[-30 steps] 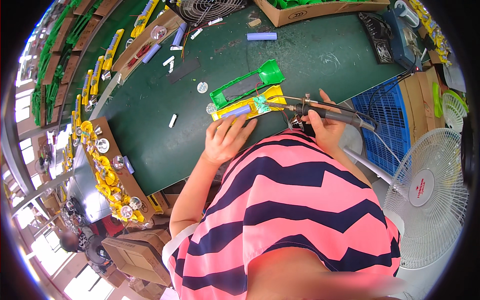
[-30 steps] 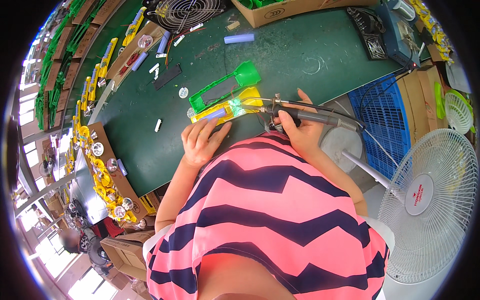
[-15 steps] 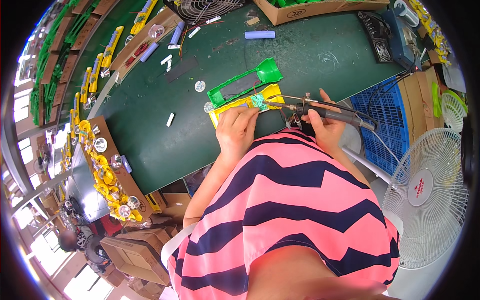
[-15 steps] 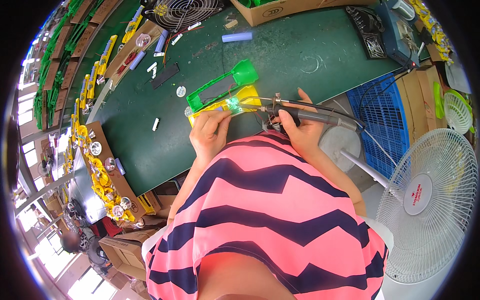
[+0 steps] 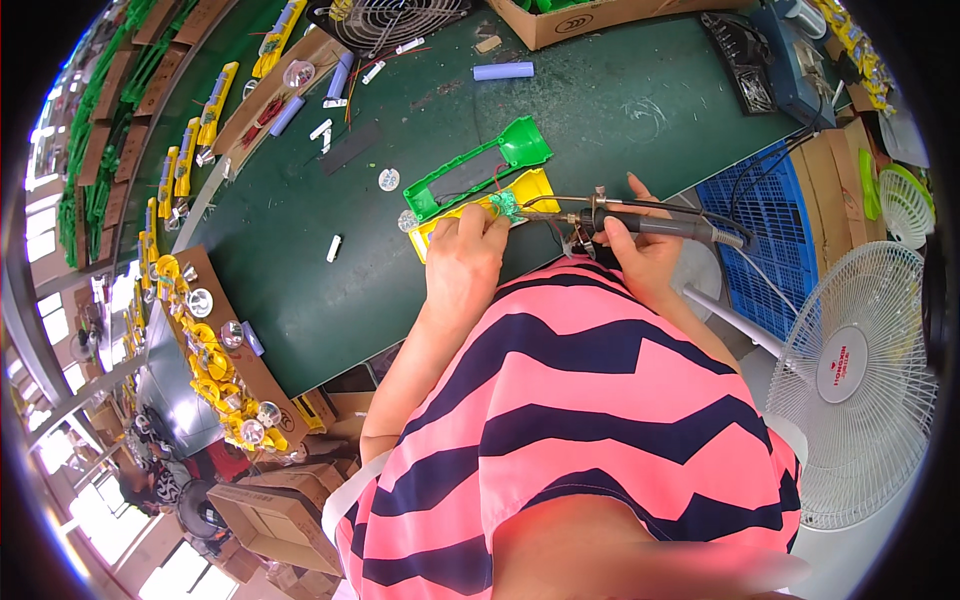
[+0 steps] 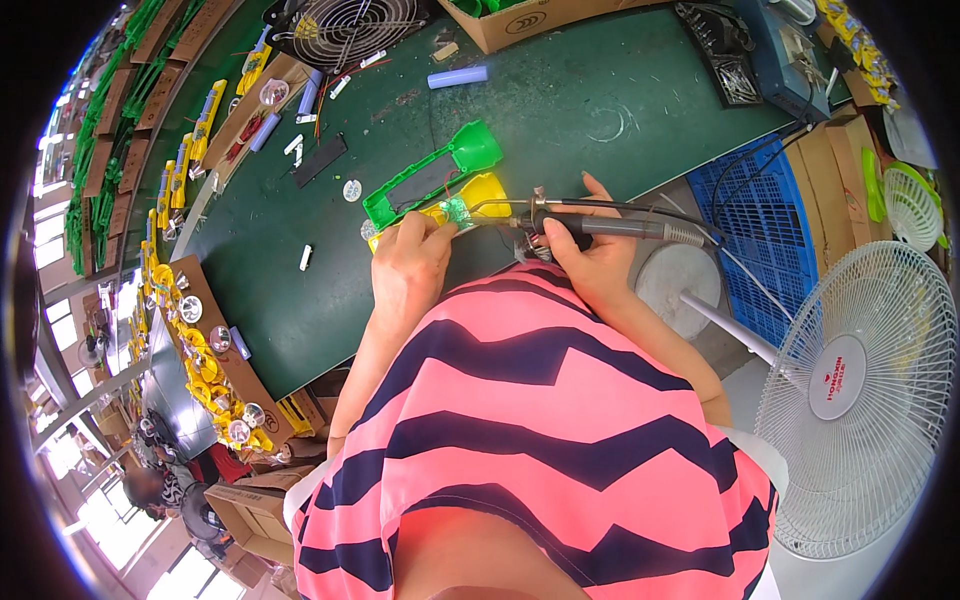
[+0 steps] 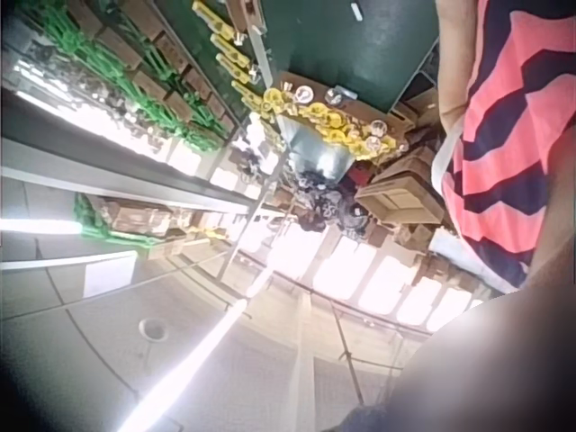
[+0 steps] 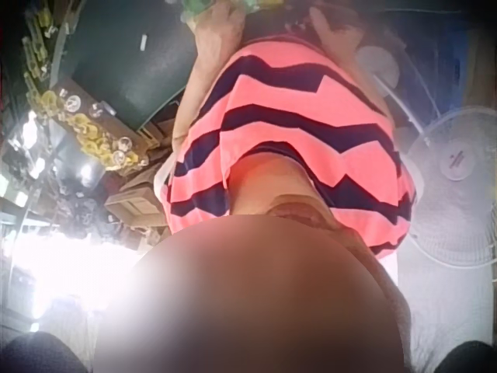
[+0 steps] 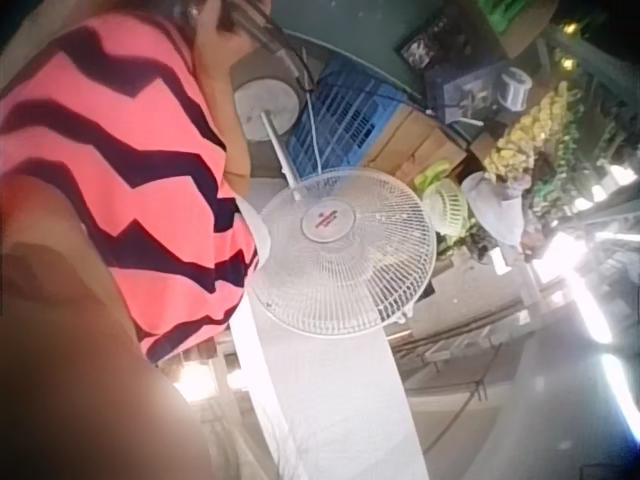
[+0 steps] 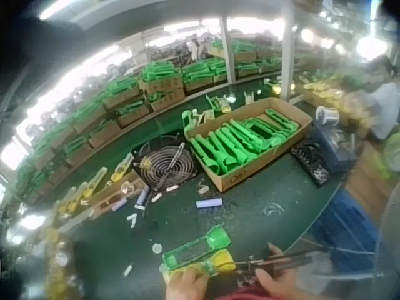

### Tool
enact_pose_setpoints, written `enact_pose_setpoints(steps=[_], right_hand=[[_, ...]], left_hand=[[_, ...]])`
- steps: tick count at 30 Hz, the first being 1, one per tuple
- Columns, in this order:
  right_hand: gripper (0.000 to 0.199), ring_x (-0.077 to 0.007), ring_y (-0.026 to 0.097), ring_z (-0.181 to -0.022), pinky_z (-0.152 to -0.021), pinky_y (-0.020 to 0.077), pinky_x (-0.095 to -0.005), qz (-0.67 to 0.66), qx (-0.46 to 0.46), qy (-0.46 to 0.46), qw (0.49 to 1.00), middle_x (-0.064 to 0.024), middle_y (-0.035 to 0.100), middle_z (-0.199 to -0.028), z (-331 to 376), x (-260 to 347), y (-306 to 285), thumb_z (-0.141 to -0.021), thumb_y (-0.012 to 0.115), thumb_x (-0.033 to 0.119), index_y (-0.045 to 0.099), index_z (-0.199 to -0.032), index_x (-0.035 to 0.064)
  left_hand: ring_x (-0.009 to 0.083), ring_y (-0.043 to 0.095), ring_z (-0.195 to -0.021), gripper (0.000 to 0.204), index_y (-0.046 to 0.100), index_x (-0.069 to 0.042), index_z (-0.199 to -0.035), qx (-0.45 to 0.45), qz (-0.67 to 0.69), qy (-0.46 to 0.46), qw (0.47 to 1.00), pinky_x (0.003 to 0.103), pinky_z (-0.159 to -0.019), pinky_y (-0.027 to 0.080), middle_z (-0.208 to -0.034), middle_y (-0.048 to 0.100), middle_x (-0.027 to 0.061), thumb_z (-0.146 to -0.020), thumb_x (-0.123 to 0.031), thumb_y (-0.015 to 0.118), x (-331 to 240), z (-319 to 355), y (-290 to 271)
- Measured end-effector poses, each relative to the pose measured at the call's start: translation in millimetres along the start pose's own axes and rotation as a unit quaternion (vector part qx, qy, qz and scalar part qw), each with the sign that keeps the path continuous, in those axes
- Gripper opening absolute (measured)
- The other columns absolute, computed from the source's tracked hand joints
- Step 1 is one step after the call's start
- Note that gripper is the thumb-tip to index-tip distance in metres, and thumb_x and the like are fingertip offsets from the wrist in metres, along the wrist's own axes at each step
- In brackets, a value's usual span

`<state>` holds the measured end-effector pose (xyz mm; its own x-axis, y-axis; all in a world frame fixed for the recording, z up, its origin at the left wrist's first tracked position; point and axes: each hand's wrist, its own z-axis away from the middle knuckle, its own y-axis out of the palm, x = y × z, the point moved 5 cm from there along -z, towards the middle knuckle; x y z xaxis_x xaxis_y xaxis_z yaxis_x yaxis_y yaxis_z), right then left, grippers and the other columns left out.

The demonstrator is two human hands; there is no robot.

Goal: The person solders wires and electronic components into a green plastic casing using a soldering iron and soldering wire.

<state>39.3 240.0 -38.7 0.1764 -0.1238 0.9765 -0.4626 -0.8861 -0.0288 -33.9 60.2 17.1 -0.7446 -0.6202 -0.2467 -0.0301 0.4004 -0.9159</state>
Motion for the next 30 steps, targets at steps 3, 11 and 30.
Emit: enact_pose_setpoints(steps=[3,11,30], right_hand=[[0.015,-0.0116,0.057,-0.072,-0.1,0.0266,-0.0464,0.012,0.006,-0.017,1.0,-0.0021,0.064,-0.065,-3,5,3,-0.073,0.064,0.005,0.06,-0.087,0.0013],[0.014,-0.0103,0.057,-0.071,-0.1,0.0273,-0.0452,0.046,0.015,-0.043,0.998,-0.0017,0.064,-0.062,-7,7,7,-0.073,0.063,0.006,0.06,-0.086,0.0008],[0.022,-0.0144,0.062,-0.064,-0.064,0.0503,-0.0236,-0.152,-0.063,0.106,0.981,-0.0128,0.062,-0.084,-10,10,-4,-0.08,0.06,0.004,0.053,-0.098,-0.0071]], left_hand=[[0.0213,0.05,-0.061,0.022,0.063,-0.003,-0.082,0.012,0.007,0.005,1.0,0.031,-0.056,0.043,-0.074,0.048,0.0065,-0.06,-0.004,0.059,0,0,1],[0.0218,0.053,-0.062,0.017,0.066,-0.008,-0.079,0.016,0.012,-0.019,1.0,0.032,-0.055,0.045,-0.072,0.05,0.0053,-0.064,-0.001,0.064,2,-2,0],[0.0234,0.052,-0.06,0.013,0.064,-0.007,-0.077,0.019,0.004,-0.02,1.0,0.033,-0.054,0.043,-0.07,0.048,0.0063,-0.065,-0.002,0.062,-1,-5,3]])
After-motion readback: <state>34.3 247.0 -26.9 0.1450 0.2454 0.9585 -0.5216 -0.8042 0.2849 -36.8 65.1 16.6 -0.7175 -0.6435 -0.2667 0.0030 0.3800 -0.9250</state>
